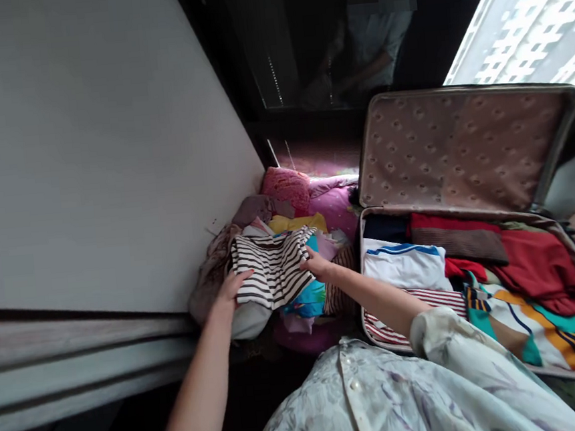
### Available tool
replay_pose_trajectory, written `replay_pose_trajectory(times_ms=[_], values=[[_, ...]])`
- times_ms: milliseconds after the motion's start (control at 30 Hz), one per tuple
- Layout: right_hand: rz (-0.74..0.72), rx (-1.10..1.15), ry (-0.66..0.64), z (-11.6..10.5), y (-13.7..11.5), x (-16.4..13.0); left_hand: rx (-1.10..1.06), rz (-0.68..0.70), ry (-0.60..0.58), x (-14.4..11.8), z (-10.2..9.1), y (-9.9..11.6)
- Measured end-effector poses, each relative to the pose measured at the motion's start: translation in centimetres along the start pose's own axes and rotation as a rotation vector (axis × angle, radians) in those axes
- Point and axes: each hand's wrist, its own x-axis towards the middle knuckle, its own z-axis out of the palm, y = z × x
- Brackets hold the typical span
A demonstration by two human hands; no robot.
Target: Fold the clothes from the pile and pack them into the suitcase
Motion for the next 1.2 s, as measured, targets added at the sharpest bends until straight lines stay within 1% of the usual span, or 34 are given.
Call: replay_pose_trajectory(times_ms=[33, 100, 133, 200, 267, 333, 467, 533, 633, 733, 833, 967, 1067, 1133, 1200], values=[[-0.021, 0.04, -0.026, -0.7, -0.6, -0.9, -0.084, -0.023, -0.034, -0.9, -0.1, 0.7], [-0.064, 0.144, -0.107, -2.6, -1.5, -3.3, -0.129, -0.014, -0.121, -3.2, 0.5, 1.5], [-0.078, 0.195, -0.144, -3.9, -1.8, -4.7, -0.14, 0.023, -0.149, -4.4, 1.3, 1.7], [-0.079, 0.253, -0.166, -7.0, -2.3, -7.7, -0.153, 0.081, -0.216, -7.0, 3.9, 1.7], [-0.055, 0.22, -0.1, -10.7, -2.5, -10.7, -0.141, 0.111, -0.288, -9.3, 7.5, 1.5], [-0.055, 0.147, -0.007, -14.7, -2.5, -13.8, -0.107, 0.137, -0.372, -11.4, 11.7, 1.2], [-0.102, 0.046, 0.161, -22.7, -1.4, -20.3, -0.067, 0.167, -0.543, -14.9, 19.7, 0.1], [-0.068, 0.045, 0.226, -26.3, -0.3, -23.6, -0.092, 0.134, -0.623, -16.6, 23.2, -0.7], [0.003, 0.079, 0.319, -31.1, 1.4, -28.3, -0.169, 0.021, -0.734, -19.2, 28.2, -2.1], [-0.041, 0.136, 0.372, -35.9, 2.7, -32.4, -0.232, -0.065, -0.83, -21.8, 33.3, -3.4], [-0.089, 0.156, 0.404, -41.1, 3.0, -36.0, -0.266, -0.085, -0.93, -24.2, 38.8, -4.3], [-0.068, 0.157, 0.461, -48.6, 2.9, -40.1, -0.324, -0.067, -1.049, -26.8, 46.0, -5.5], [-0.03, 0.108, 0.462, -53.7, 4.1, -42.0, -0.322, -0.055, -1.098, -27.2, 50.7, -7.6], [0.056, -0.014, 0.497, -56.1, 6.0, -42.4, -0.196, -0.036, -1.081, -26.8, 52.9, -9.7], [0.178, -0.233, 0.593, -57.5, 8.2, -42.1, 0.004, -0.001, -1.038, -25.9, 54.2, -11.9]])
